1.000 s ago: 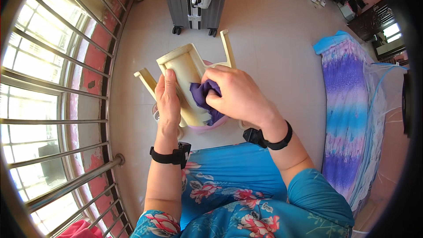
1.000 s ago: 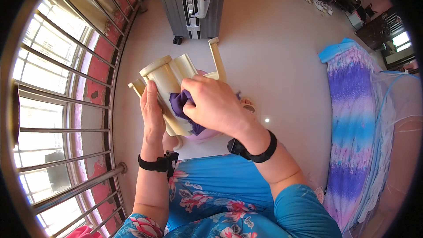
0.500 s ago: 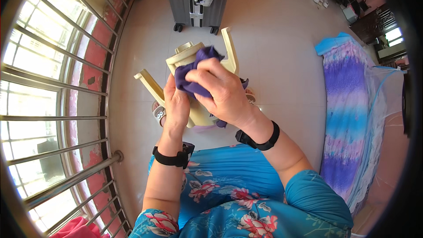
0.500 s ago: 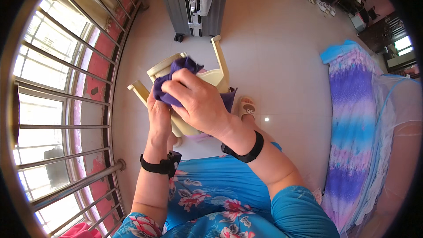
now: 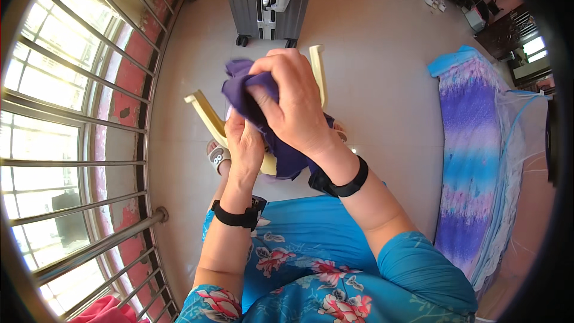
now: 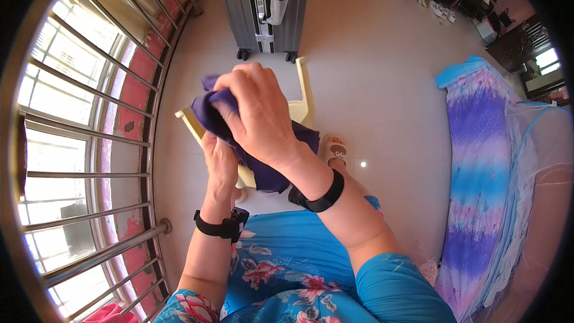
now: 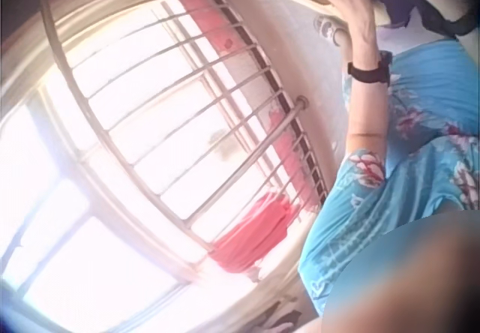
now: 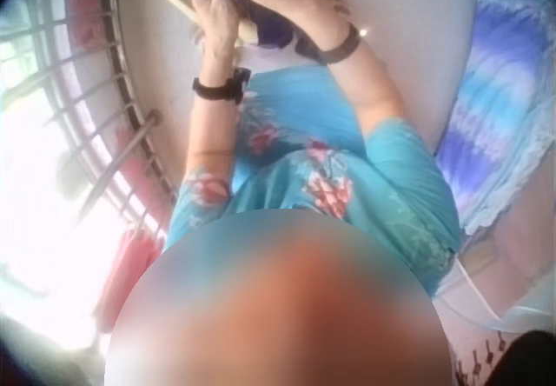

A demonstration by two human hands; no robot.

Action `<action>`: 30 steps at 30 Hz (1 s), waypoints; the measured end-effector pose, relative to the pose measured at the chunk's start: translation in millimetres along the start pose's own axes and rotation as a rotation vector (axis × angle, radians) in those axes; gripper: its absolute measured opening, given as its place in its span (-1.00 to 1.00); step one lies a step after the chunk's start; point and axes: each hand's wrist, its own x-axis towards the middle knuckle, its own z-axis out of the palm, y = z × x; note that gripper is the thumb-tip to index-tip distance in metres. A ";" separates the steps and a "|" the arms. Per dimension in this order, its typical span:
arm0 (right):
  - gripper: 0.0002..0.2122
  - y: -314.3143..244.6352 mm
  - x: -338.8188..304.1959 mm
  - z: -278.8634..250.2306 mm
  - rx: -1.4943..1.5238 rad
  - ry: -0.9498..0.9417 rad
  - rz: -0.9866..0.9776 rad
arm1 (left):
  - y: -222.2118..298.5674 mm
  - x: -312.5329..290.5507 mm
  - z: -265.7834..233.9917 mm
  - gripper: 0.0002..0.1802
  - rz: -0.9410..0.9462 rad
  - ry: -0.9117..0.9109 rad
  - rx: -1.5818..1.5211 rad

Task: The person wipes a small plastic stool with a purple cloth, cleaning the legs and underside while rotating the stool. The stool is then placed upright on the floor.

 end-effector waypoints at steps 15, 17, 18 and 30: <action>-0.78 41.1 -4.0 -47.6 -0.102 0.118 0.656 | 10.6 -10.3 4.1 -0.48 -0.083 -0.024 -0.041; -0.79 35.6 2.5 -50.0 0.296 0.280 0.720 | 9.8 -8.5 3.2 -0.48 -0.115 -0.016 -0.122; -0.81 26.6 -0.8 -49.4 0.352 0.244 0.640 | 9.0 -6.8 2.9 -0.48 -0.088 -0.011 -0.129; -0.81 -9.1 -9.3 -50.5 -0.332 -0.665 0.411 | 10.7 8.3 -12.5 -0.45 -0.116 0.136 -0.049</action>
